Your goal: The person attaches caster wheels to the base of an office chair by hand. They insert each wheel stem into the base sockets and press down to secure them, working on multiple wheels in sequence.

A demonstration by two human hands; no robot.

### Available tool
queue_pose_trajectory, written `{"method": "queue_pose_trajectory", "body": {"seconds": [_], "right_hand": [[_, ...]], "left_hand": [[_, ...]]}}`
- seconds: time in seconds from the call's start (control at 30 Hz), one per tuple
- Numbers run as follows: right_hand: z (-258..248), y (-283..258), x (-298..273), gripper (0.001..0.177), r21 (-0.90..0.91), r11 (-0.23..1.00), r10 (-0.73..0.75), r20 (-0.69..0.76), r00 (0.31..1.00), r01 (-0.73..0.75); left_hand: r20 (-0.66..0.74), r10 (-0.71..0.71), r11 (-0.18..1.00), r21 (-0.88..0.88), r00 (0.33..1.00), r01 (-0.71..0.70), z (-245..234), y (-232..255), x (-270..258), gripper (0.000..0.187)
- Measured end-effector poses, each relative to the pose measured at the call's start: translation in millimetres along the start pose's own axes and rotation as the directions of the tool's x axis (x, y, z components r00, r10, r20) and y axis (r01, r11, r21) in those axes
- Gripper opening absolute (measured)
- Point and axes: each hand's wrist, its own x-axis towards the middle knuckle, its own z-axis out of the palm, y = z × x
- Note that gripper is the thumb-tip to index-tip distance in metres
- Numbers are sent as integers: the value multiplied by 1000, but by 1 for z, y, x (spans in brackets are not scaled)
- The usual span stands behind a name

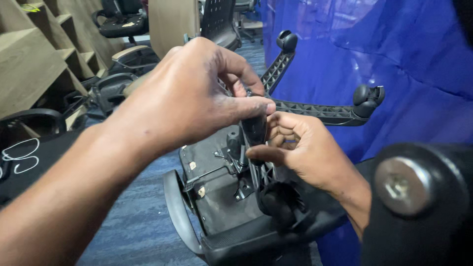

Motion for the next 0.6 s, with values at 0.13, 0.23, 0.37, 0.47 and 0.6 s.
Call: {"method": "queue_pose_trajectory", "body": {"seconds": [0.13,0.23,0.37,0.47,0.6], "right_hand": [[-7,-3,-5,19,-131,990,67,86,994,-55],[-8,-15,-2,26,-4,981,190,180,965,-192],[3,-17,-3,25,-26,967,253,86,964,-252],[13,-9,-11,25,-79,980,178,-83,980,-185],[19,-8,-15,32,-326,933,94,-176,980,-148]], "left_hand": [[3,205,960,-196,979,-200,5,-11,7,22],[-5,442,837,-357,897,-414,-1,-27,16,23],[-29,506,770,-435,862,-466,0,-37,21,27],[56,284,919,-301,957,-255,2,-32,20,32],[98,241,955,-200,965,-218,2,-33,25,39]]}}
